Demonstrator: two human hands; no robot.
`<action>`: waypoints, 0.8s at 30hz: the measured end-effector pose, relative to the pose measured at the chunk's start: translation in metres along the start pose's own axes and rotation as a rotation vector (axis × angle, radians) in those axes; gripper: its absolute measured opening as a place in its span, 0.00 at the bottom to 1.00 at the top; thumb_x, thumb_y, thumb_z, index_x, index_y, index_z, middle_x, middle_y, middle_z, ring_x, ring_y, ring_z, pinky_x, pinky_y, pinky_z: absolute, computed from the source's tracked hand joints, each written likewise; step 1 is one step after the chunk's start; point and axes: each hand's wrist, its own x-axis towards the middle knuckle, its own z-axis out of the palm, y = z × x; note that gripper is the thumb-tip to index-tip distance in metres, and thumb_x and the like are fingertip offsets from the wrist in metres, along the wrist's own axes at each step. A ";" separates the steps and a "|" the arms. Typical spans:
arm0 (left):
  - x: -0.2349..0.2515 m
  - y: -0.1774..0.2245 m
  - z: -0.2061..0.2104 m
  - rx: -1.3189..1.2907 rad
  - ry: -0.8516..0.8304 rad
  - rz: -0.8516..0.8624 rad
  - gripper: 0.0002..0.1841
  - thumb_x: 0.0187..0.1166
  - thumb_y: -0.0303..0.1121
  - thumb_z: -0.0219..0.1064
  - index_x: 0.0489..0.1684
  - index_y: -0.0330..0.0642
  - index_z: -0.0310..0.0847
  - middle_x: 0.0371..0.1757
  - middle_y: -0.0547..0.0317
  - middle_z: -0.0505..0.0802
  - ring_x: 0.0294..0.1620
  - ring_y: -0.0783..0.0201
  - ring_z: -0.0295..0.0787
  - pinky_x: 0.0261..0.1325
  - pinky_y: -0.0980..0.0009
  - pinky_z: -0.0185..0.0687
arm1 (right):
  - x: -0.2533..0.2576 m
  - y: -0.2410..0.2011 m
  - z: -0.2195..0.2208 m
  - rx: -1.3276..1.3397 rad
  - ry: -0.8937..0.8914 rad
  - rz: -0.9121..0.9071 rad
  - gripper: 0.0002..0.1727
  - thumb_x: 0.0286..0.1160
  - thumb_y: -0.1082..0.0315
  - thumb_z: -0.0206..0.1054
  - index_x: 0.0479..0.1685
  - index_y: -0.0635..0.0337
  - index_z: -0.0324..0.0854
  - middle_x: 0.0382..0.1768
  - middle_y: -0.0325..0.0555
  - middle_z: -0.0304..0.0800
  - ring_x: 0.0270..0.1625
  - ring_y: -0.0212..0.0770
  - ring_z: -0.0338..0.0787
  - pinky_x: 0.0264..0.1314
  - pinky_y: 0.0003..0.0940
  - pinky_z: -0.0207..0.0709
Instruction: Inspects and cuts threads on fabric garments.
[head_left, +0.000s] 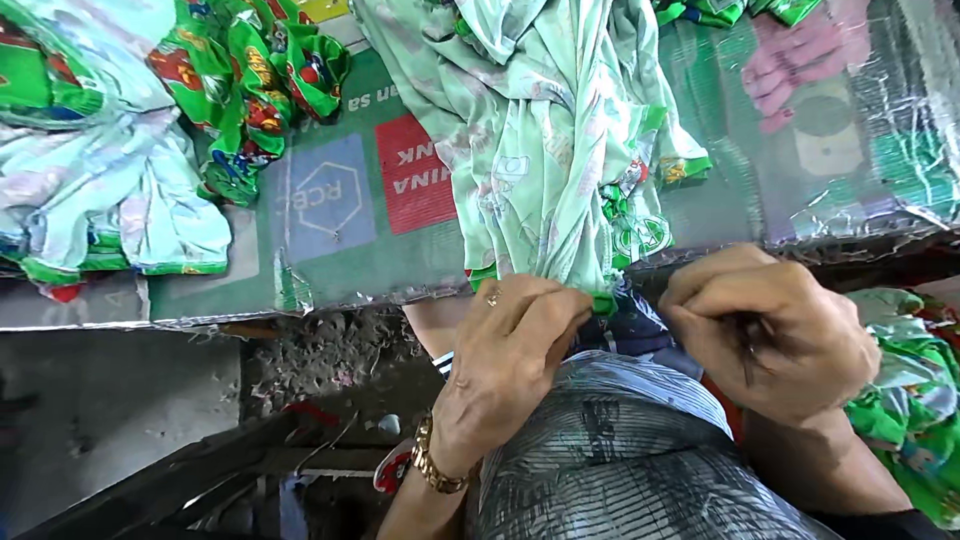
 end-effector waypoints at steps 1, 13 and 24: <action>-0.002 -0.001 0.002 0.029 0.038 0.021 0.03 0.79 0.28 0.72 0.43 0.42 0.87 0.43 0.59 0.89 0.51 0.69 0.85 0.56 0.76 0.80 | -0.001 -0.002 0.002 0.011 -0.011 -0.005 0.07 0.78 0.71 0.69 0.42 0.57 0.74 0.39 0.39 0.86 0.40 0.24 0.86 0.41 0.16 0.81; -0.006 0.000 0.007 -0.172 0.292 -0.072 0.04 0.79 0.27 0.69 0.46 0.42 0.84 0.50 0.63 0.89 0.56 0.73 0.87 0.58 0.78 0.85 | -0.009 -0.011 0.026 -0.098 -0.043 -0.166 0.06 0.84 0.65 0.67 0.44 0.58 0.79 0.37 0.45 0.88 0.41 0.34 0.89 0.44 0.23 0.81; 0.001 0.012 0.009 -0.977 0.295 -0.352 0.06 0.83 0.32 0.68 0.51 0.45 0.89 0.46 0.66 0.92 0.46 0.76 0.89 0.52 0.77 0.88 | 0.023 -0.013 0.033 0.204 0.028 -0.019 0.09 0.80 0.65 0.70 0.51 0.57 0.79 0.45 0.36 0.83 0.43 0.20 0.83 0.42 0.11 0.79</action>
